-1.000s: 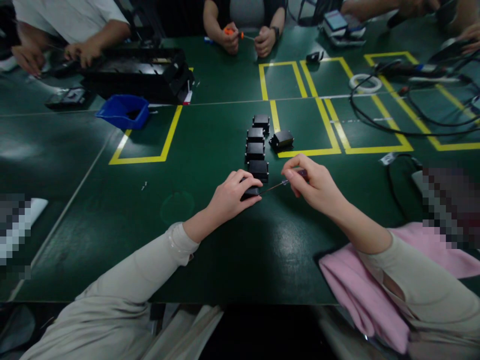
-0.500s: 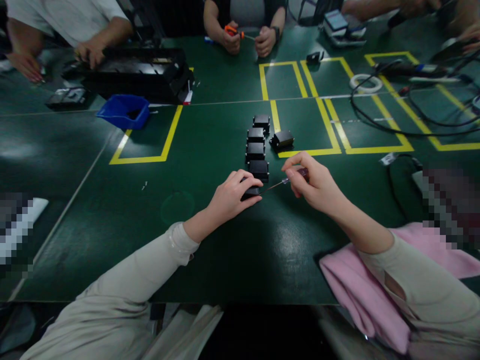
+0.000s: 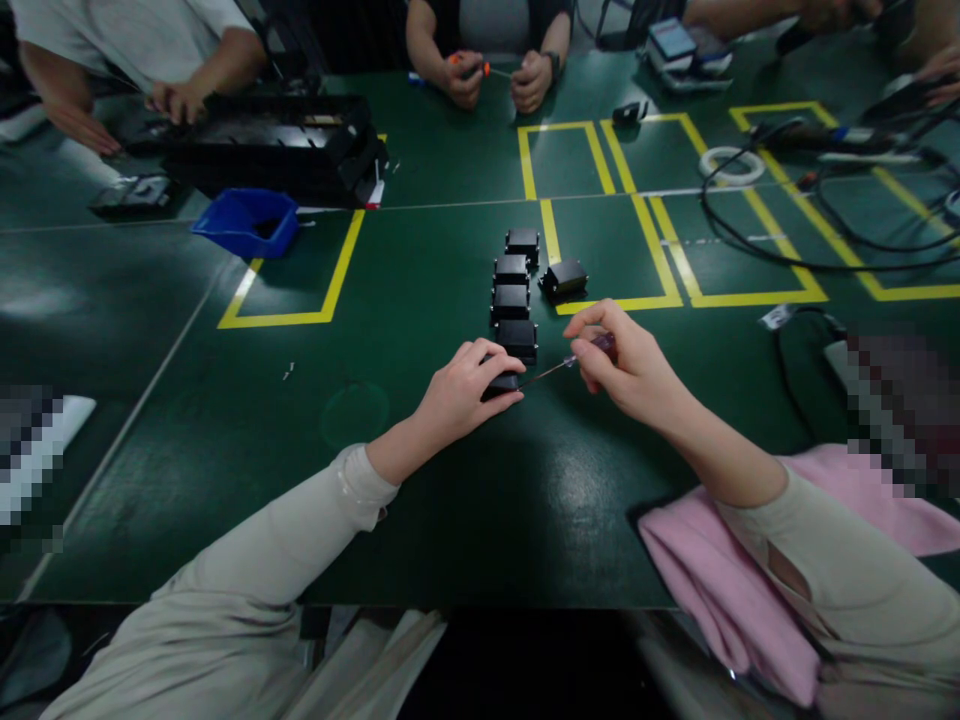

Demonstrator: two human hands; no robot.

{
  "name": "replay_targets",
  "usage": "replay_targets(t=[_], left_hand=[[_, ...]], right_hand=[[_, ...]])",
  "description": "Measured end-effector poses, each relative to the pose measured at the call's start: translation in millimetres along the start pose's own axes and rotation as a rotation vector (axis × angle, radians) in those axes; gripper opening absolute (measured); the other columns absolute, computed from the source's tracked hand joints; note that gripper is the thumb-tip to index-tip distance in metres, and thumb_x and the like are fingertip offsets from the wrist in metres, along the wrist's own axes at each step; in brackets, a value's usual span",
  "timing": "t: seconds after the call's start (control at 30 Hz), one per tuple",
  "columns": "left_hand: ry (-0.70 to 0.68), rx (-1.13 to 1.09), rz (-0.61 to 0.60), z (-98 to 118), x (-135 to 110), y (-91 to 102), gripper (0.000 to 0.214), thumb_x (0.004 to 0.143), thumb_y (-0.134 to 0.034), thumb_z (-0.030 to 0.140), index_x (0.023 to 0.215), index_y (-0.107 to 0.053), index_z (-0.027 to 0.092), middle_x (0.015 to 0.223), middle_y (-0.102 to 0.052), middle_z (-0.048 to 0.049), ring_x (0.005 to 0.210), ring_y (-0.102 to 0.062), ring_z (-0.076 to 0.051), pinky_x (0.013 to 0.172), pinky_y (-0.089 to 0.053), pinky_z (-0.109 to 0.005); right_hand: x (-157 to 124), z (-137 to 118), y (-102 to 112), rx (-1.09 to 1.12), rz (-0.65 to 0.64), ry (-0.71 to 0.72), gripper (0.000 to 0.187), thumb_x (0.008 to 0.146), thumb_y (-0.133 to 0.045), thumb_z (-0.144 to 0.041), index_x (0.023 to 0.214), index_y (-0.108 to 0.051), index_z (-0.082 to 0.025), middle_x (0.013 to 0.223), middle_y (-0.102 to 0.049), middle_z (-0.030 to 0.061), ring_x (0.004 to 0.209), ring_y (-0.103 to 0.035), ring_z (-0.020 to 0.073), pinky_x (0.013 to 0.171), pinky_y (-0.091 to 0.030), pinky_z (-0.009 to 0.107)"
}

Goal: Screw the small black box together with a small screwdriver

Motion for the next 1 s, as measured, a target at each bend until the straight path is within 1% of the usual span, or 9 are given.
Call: replay_targets(t=[0.13,0.27,0.3,0.37,0.5,0.63,0.7,0.83,1.0], left_hand=[[0.0,0.003,-0.003,0.1,-0.1,-0.2,0.029,0.093,-0.072,0.027,0.12,-0.063,0.022,0.118,-0.062,-0.0083,0.107,-0.059,-0.026,0.09,-0.054,-0.041],[0.005,0.001,-0.006,-0.3,0.2,0.0,0.029,0.093,-0.072,0.027,0.12,-0.063,0.022,0.118,-0.062,-0.0082,0.108,-0.059,-0.026,0.091,-0.054,-0.042],[0.004,0.001,-0.004,-0.3,0.3,0.2,0.029,0.093,-0.073,0.027,0.12,-0.064,0.022,0.118,-0.062,-0.0083,0.108,-0.059,-0.026,0.091,-0.054,-0.042],[0.002,0.0,-0.003,-0.1,0.3,0.2,0.029,0.093,-0.073,0.026,0.12,-0.064,0.022,0.118,-0.062,-0.0083,0.108,-0.059,-0.026,0.091,-0.054,-0.041],[0.01,0.003,-0.006,-0.9,0.2,-0.6,0.03,0.092,-0.074,0.026,0.12,-0.064,0.021,0.118,-0.062,-0.0085,0.108,-0.06,-0.026,0.091,-0.055,-0.042],[0.01,0.0,-0.004,-1.0,0.3,-0.6,0.03,0.092,-0.074,0.026,0.12,-0.065,0.021,0.118,-0.062,-0.0086,0.108,-0.06,-0.026,0.091,-0.055,-0.042],[0.007,0.0,-0.003,-0.7,0.5,-0.4,0.03,0.091,-0.074,0.026,0.12,-0.065,0.021,0.118,-0.062,-0.0085,0.108,-0.06,-0.026,0.091,-0.055,-0.042],[0.012,0.002,-0.004,-1.0,0.8,-0.5,0.03,0.091,-0.075,0.025,0.119,-0.065,0.022,0.118,-0.062,-0.0081,0.108,-0.06,-0.026,0.09,-0.055,-0.041],[0.017,0.008,-0.005,-1.1,0.6,-0.4,0.03,0.091,-0.075,0.026,0.119,-0.064,0.023,0.118,-0.062,-0.0076,0.109,-0.06,-0.025,0.09,-0.055,-0.041]], right_hand=[[-0.4,6.2,-2.8,-0.024,-0.04,-0.047,0.019,0.103,-0.053,-0.037,0.092,-0.055,-0.022,0.05,-0.048,-0.0094,0.039,-0.048,0.0087,0.044,-0.034,0.023],[-0.5,5.8,-0.2,0.021,-0.007,-0.02,0.004,0.102,-0.052,-0.026,0.103,-0.052,-0.022,0.053,-0.049,-0.0105,0.041,-0.05,0.009,0.047,-0.037,0.023],[-0.4,5.6,0.3,0.026,-0.001,-0.017,0.003,0.102,-0.052,-0.024,0.105,-0.051,-0.022,0.054,-0.049,-0.0106,0.042,-0.051,0.009,0.048,-0.038,0.024],[-0.1,5.7,-0.1,0.019,-0.007,-0.027,0.003,0.102,-0.052,-0.025,0.103,-0.052,-0.022,0.055,-0.05,-0.0102,0.043,-0.051,0.009,0.048,-0.038,0.024],[0.5,6.3,-2.4,-0.017,-0.042,-0.056,0.015,0.102,-0.054,-0.032,0.091,-0.054,-0.022,0.049,-0.049,-0.0094,0.039,-0.048,0.0087,0.045,-0.034,0.023],[0.6,4.5,0.4,0.016,-0.008,-0.039,0.005,0.101,-0.052,-0.026,0.1,-0.053,-0.021,0.053,-0.05,-0.0098,0.041,-0.05,0.0085,0.047,-0.037,0.023],[0.6,4.3,0.4,0.024,-0.007,-0.037,0.006,0.102,-0.052,-0.027,0.101,-0.052,-0.022,0.054,-0.05,-0.0096,0.042,-0.051,0.0091,0.048,-0.038,0.023],[0.7,5.5,-1.5,-0.011,-0.031,-0.054,0.016,0.103,-0.053,-0.034,0.093,-0.055,-0.022,0.049,-0.05,-0.0088,0.04,-0.049,0.0094,0.047,-0.034,0.024],[0.7,3.0,0.0,0.034,-0.01,-0.023,0.008,0.103,-0.053,-0.03,0.1,-0.053,-0.022,0.056,-0.051,-0.0091,0.043,-0.051,0.0087,0.048,-0.037,0.023]])
Point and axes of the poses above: each hand's wrist, its own x-axis towards the middle knuckle, its own y-axis out of the back of the hand, z = x × y, the point moved 10 cm from there along x, towards the middle knuckle
